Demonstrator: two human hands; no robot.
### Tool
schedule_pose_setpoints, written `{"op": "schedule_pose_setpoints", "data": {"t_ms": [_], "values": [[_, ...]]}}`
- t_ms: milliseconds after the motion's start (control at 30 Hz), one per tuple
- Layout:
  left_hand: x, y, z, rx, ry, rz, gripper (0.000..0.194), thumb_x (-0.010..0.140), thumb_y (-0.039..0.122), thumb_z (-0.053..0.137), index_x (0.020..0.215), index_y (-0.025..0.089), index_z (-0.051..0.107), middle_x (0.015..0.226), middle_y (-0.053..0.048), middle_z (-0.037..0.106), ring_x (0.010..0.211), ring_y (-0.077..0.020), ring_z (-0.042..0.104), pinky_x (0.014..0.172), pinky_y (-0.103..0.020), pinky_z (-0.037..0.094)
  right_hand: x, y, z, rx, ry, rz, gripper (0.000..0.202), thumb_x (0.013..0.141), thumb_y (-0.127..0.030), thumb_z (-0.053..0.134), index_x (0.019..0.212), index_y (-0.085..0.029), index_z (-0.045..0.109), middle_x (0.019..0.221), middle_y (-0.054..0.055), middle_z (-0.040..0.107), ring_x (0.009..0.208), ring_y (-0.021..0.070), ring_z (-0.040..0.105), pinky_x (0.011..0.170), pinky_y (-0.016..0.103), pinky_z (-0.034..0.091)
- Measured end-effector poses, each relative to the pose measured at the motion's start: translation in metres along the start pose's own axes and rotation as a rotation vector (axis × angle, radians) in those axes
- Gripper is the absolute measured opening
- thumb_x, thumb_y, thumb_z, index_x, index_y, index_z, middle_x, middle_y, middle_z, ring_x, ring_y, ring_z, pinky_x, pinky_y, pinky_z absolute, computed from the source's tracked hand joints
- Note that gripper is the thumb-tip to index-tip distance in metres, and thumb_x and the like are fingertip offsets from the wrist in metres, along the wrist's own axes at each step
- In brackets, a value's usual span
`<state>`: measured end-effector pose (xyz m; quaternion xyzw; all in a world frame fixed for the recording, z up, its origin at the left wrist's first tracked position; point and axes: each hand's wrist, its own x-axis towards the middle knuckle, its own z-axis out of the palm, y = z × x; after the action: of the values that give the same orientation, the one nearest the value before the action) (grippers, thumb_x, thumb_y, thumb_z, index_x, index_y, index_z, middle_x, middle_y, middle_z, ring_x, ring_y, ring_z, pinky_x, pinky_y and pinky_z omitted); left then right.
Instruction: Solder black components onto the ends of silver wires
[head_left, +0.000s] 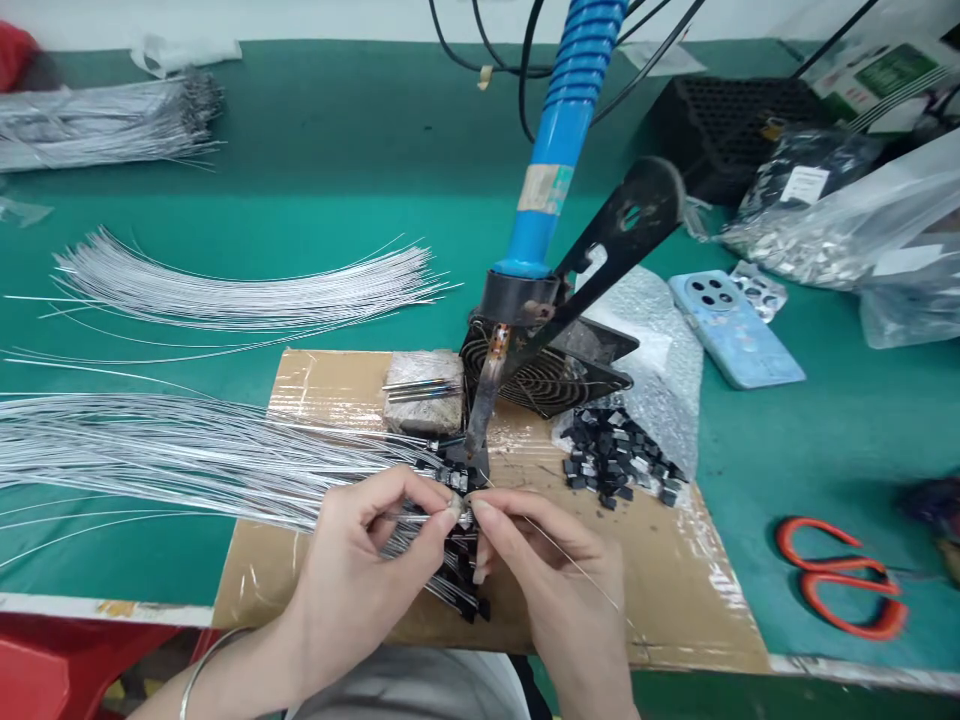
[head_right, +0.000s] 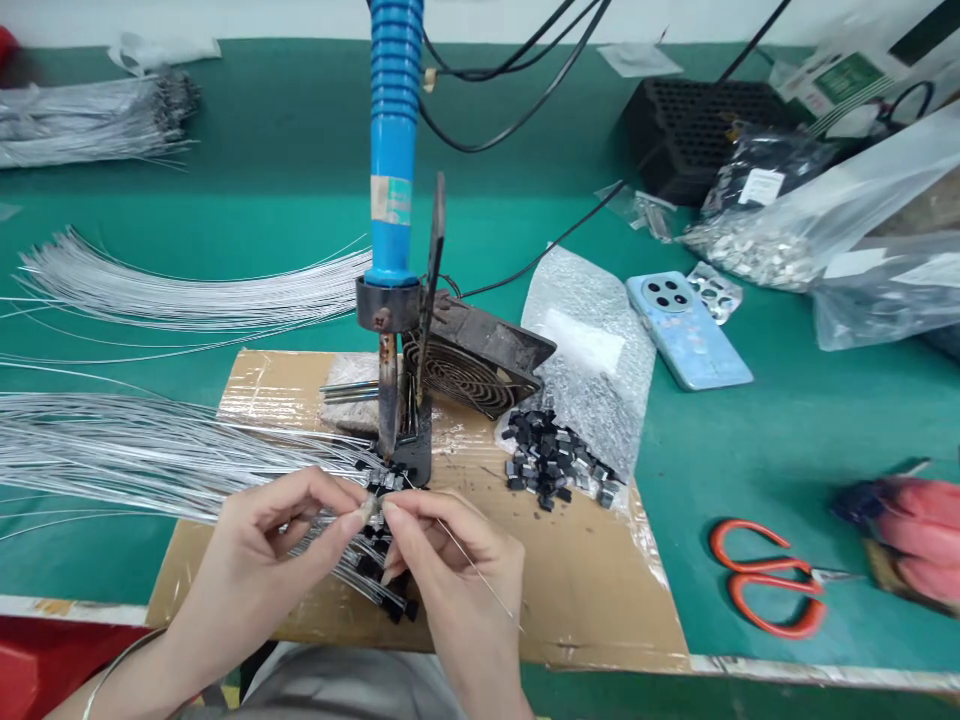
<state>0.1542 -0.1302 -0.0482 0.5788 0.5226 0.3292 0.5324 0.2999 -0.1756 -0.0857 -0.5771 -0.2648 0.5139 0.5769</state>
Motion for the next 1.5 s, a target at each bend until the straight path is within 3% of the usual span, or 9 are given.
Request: {"op": "schedule_pose_setpoints", "data": {"t_ms": [200, 667, 833, 967, 1033, 1133, 1233, 1333, 1500], "values": [[0.000, -0.003, 0.001, -0.031, -0.006, 0.003, 0.016, 0.089, 0.015, 0.067, 0.075, 0.018, 0.073, 0.077, -0.002, 0.077, 0.070, -0.0120, 0.069, 0.063, -0.019, 0.051, -0.005, -0.009, 0.005, -0.011, 0.044, 0.073, 0.006, 0.082, -0.026, 0.083, 0.077, -0.028, 0.086, 0.063, -0.003, 0.067, 0.053, 0.0085, 0.061, 0.051, 0.016, 0.056], [0.001, -0.005, 0.005, -0.061, 0.021, -0.011, 0.017, 0.088, 0.013, 0.066, 0.072, 0.018, 0.070, 0.079, -0.003, 0.077, 0.072, -0.0121, 0.070, 0.065, -0.019, 0.053, -0.006, -0.005, 0.005, -0.027, 0.057, 0.073, 0.007, 0.083, -0.033, 0.084, 0.080, -0.026, 0.085, 0.064, -0.002, 0.067, 0.053, 0.0114, 0.061, 0.051, 0.022, 0.054], [0.004, -0.004, 0.006, -0.034, 0.020, -0.043, 0.016, 0.085, 0.015, 0.066, 0.070, 0.017, 0.070, 0.077, -0.004, 0.077, 0.072, -0.0134, 0.070, 0.065, -0.021, 0.053, -0.011, 0.000, -0.001, -0.176, 0.040, -0.102, 0.031, 0.106, -0.043, 0.056, 0.103, -0.025, 0.082, 0.076, -0.001, 0.064, 0.060, 0.0119, 0.060, 0.059, 0.025, 0.050], [0.006, -0.002, 0.005, 0.022, 0.028, -0.056, 0.015, 0.085, 0.018, 0.065, 0.071, 0.017, 0.070, 0.079, -0.005, 0.077, 0.073, -0.0145, 0.071, 0.065, -0.022, 0.053, -0.016, 0.001, -0.008, -0.275, 0.061, -0.073, 0.029, 0.110, -0.044, 0.048, 0.127, -0.028, 0.064, 0.078, -0.004, 0.066, 0.060, 0.0124, 0.058, 0.059, 0.026, 0.046], [0.008, -0.003, 0.005, 0.043, 0.030, -0.063, 0.015, 0.085, 0.020, 0.066, 0.071, 0.017, 0.070, 0.079, -0.005, 0.077, 0.074, -0.0152, 0.071, 0.065, -0.023, 0.053, -0.016, -0.001, -0.013, -0.367, 0.061, -0.096, 0.024, 0.109, -0.044, 0.047, 0.108, -0.026, 0.062, 0.072, -0.004, 0.062, 0.060, 0.0135, 0.054, 0.058, 0.026, 0.042], [0.011, -0.004, 0.004, 0.075, 0.033, -0.089, 0.015, 0.085, 0.022, 0.064, 0.072, 0.017, 0.069, 0.081, -0.006, 0.078, 0.075, -0.0168, 0.071, 0.065, -0.025, 0.053, -0.012, -0.005, -0.018, -0.489, 0.030, -0.197, 0.036, 0.109, -0.041, 0.047, 0.077, -0.024, 0.049, 0.072, -0.003, 0.051, 0.063, 0.0141, 0.047, 0.058, 0.027, 0.036], [0.015, -0.004, 0.005, 0.106, 0.026, -0.107, 0.015, 0.086, 0.025, 0.064, 0.073, 0.017, 0.068, 0.083, -0.006, 0.079, 0.076, -0.0184, 0.071, 0.064, -0.027, 0.051, -0.008, -0.009, -0.017, -0.495, 0.000, -0.299, 0.033, 0.106, -0.034, 0.051, 0.076, -0.023, 0.051, 0.092, 0.002, 0.062, 0.084, 0.0171, 0.059, 0.076, 0.029, 0.045], [0.019, -0.002, 0.006, 0.117, 0.024, -0.114, 0.015, 0.085, 0.025, 0.064, 0.073, 0.018, 0.069, 0.083, -0.006, 0.078, 0.079, -0.0196, 0.071, 0.066, -0.028, 0.051, -0.007, -0.010, -0.011, -0.406, 0.012, -0.285, 0.026, 0.103, -0.030, 0.057, 0.078, -0.024, 0.053, 0.118, 0.006, 0.072, 0.113, 0.0230, 0.067, 0.097, 0.036, 0.048], [0.024, 0.003, 0.006, 0.114, 0.029, -0.128, 0.015, 0.085, 0.024, 0.064, 0.073, 0.017, 0.070, 0.082, -0.005, 0.078, 0.077, -0.0188, 0.070, 0.066, -0.028, 0.050, -0.007, -0.010, -0.007, -0.347, 0.046, -0.163, 0.025, 0.099, -0.030, 0.064, 0.077, -0.025, 0.055, 0.118, 0.006, 0.080, 0.117, 0.0218, 0.073, 0.091, 0.030, 0.056]]}}
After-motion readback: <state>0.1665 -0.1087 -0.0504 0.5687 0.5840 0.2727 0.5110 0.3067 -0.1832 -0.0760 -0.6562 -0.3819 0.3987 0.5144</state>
